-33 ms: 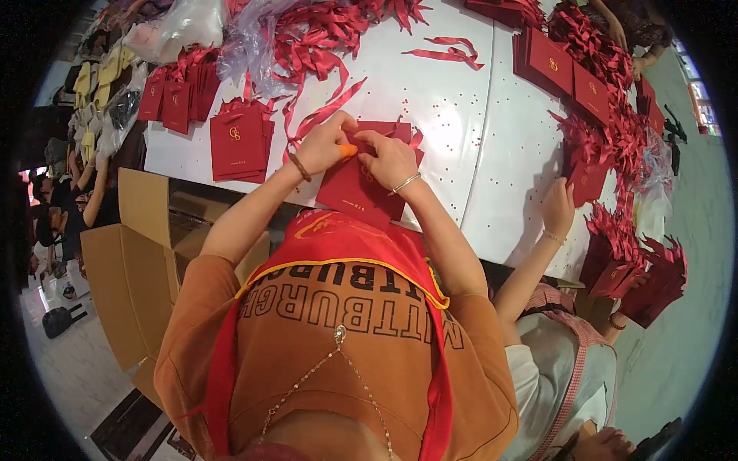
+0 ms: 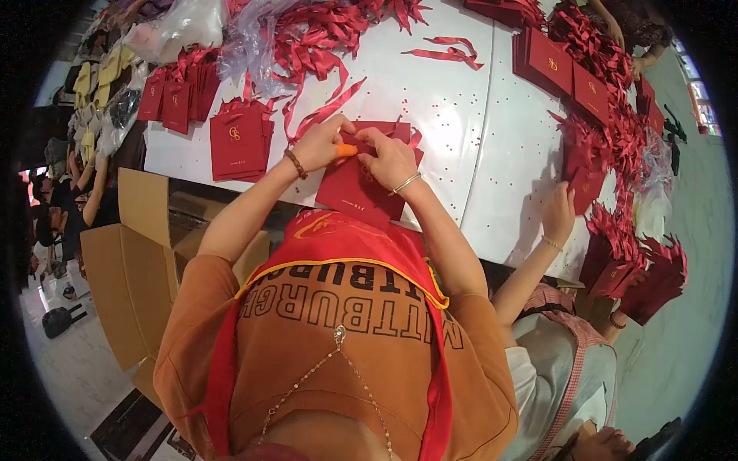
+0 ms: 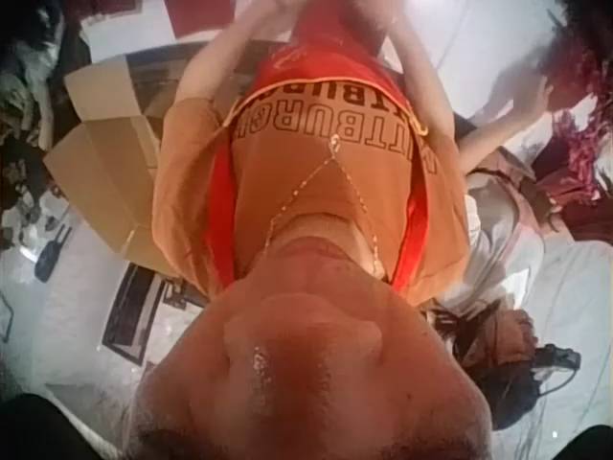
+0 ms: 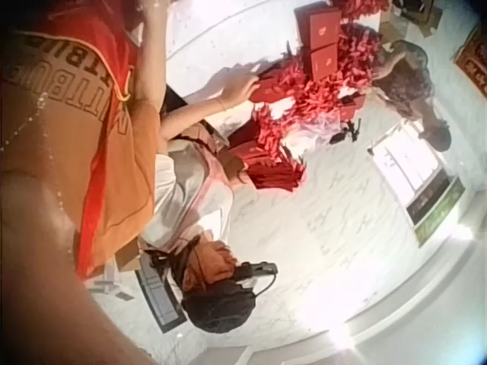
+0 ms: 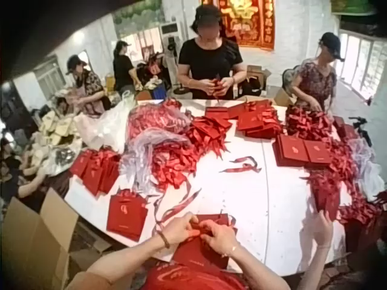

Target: Assembling red gift bags by attaching and tying ribbons and cutting the excess.

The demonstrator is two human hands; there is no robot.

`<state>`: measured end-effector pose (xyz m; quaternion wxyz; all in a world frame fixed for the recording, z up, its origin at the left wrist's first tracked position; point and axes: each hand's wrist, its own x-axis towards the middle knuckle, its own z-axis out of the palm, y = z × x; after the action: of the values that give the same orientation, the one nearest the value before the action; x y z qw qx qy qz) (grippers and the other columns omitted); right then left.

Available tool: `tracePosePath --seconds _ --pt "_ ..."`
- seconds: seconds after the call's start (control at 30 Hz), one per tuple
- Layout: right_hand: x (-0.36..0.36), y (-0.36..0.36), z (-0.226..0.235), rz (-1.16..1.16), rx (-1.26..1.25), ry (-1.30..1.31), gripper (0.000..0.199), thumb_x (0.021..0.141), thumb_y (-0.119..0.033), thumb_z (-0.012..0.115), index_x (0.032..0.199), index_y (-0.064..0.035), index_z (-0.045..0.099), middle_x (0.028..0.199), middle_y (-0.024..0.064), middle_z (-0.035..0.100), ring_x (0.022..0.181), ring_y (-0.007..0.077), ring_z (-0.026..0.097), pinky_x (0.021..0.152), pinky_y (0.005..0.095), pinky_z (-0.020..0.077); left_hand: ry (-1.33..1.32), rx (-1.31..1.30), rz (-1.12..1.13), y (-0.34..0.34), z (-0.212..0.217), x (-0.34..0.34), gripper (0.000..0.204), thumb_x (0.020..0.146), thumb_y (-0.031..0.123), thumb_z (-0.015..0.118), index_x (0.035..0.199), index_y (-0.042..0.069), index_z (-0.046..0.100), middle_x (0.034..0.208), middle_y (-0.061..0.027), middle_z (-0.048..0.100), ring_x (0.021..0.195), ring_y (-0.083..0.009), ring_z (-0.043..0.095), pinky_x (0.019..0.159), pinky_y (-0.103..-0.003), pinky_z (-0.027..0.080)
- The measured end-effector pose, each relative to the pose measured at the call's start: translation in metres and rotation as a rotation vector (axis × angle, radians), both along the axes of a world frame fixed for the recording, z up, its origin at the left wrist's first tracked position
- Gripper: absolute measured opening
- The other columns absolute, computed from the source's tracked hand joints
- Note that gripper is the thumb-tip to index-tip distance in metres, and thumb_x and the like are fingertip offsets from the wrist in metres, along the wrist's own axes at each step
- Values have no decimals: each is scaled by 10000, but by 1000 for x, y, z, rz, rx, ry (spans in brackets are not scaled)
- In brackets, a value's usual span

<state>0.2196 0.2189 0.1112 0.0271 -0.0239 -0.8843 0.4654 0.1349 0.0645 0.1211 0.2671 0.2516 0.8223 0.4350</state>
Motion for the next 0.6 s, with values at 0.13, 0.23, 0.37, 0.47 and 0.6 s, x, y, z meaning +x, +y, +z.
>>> tracePosePath --seconds 0.13,0.23,0.37,0.47,0.6 --pt "1 -3 15 13 187 -109 258 746 -260 644 920 -80 582 782 86 640 794 275 606 682 369 441 388 -331 -235 4 35 -10 233 685 253 696 799 86 580 796 -55 604 797 -222 561 668 -335 427" --pt "7 -5 24 -16 478 -15 241 737 -295 654 858 -99 584 697 61 611 697 248 586 659 378 379 353 -55 -246 -5 23 -17 198 727 280 650 854 131 618 1003 -75 572 1027 -244 475 830 -355 379" --pt "9 -7 20 8 428 88 197 728 -287 652 838 -132 597 652 43 590 645 216 549 662 358 320 220 -423 -456 3 32 -32 184 792 277 562 884 136 637 1129 -82 534 1103 -270 417 891 -363 334" --pt "9 -11 19 74 427 142 161 725 -255 650 838 -149 605 658 25 598 685 195 548 666 353 312 -43 -333 -658 8 9 -58 227 796 236 534 875 45 627 941 -45 591 893 -164 501 790 -289 371" --pt "11 -14 20 109 427 236 151 723 -238 651 849 -160 619 665 12 596 695 177 541 670 344 311 -362 -245 -718 17 21 -61 194 740 174 562 763 -12 613 688 -3 536 663 -98 458 634 -247 373"
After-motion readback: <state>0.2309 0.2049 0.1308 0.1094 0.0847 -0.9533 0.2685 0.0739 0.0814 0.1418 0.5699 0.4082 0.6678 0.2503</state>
